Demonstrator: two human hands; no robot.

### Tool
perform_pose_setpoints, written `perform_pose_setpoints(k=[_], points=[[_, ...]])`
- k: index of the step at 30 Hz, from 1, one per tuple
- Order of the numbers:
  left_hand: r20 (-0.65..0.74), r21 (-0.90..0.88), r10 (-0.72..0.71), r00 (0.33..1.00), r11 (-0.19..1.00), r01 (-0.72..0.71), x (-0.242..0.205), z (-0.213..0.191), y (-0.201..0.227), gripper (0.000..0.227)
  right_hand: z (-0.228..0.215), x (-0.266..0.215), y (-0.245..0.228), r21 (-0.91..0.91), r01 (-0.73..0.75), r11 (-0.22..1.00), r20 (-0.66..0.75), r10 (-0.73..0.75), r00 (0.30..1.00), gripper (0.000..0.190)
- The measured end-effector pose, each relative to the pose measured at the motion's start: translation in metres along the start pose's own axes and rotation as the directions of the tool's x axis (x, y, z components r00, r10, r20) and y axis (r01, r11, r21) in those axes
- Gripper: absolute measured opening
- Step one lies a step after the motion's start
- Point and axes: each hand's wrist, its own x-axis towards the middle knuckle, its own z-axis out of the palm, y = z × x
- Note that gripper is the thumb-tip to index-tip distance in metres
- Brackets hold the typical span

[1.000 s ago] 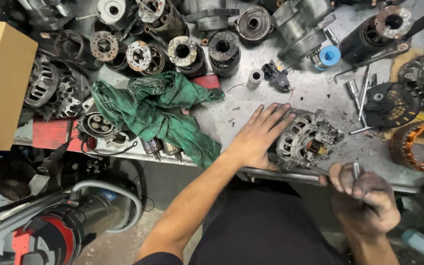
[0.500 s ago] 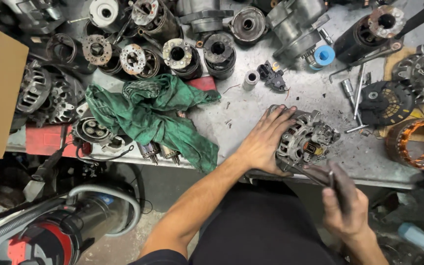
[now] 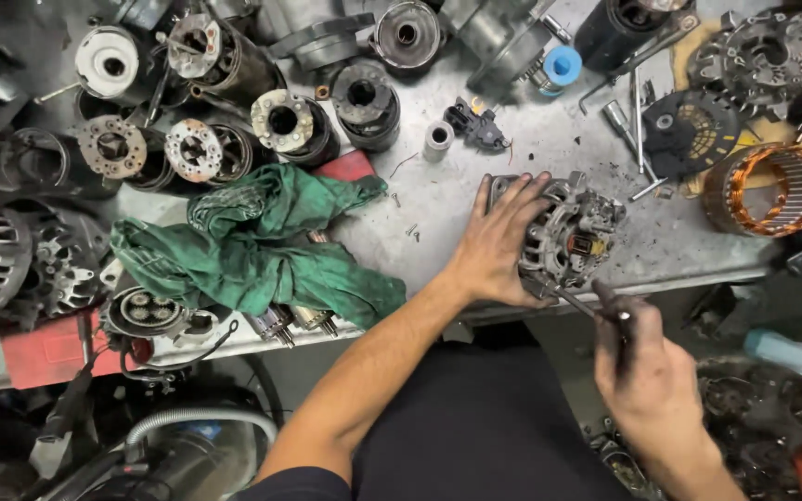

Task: The person uses a screwdriver to pry apart the housing of a car alternator on a cluttered workbench. They separate the two halves of the casing, revealing the internal components, and then manipulate the separated parts.

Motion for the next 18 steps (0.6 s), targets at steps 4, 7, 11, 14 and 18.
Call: perform_pose_setpoints(k=[4, 7, 11, 14, 18], points=[[-0.018, -0.111, 0.028, 0.999, 0.993, -0.030, 0.010, -0.025, 0.008, 0.145, -0.014, 0.027, -0.026, 0.230, -0.313, 0.922, 0.148, 0.284, 0.947, 0.023], [0.067, -0.004, 0.024, 0.997, 1.000, -0.024, 0.013, -0.018, 0.003, 0.150, -0.015, 0.045, -0.017, 0.382, -0.478, 0.791, 0.198, 0.435, 0.878, 0.018], [0.051, 0.057, 0.053, 0.997, 0.997, -0.056, 0.016, -0.010, -0.007, 0.157, -0.001, 0.045, 0.000, 0.405, -0.303, 0.863, 0.121, 0.279, 0.953, 0.023], [0.071, 0.091, 0.052, 0.996, 0.994, -0.058, 0.016, -0.011, -0.006, 0.156, -0.004, 0.046, -0.003, 0.318, -0.115, 0.941, 0.056, 0.102, 0.993, 0.032], [0.028, -0.017, 0.073, 0.997, 0.997, -0.073, 0.016, -0.017, -0.006, 0.145, 0.006, 0.060, -0.004, 0.237, -0.211, 0.948, -0.025, 0.223, 0.975, 0.040]])
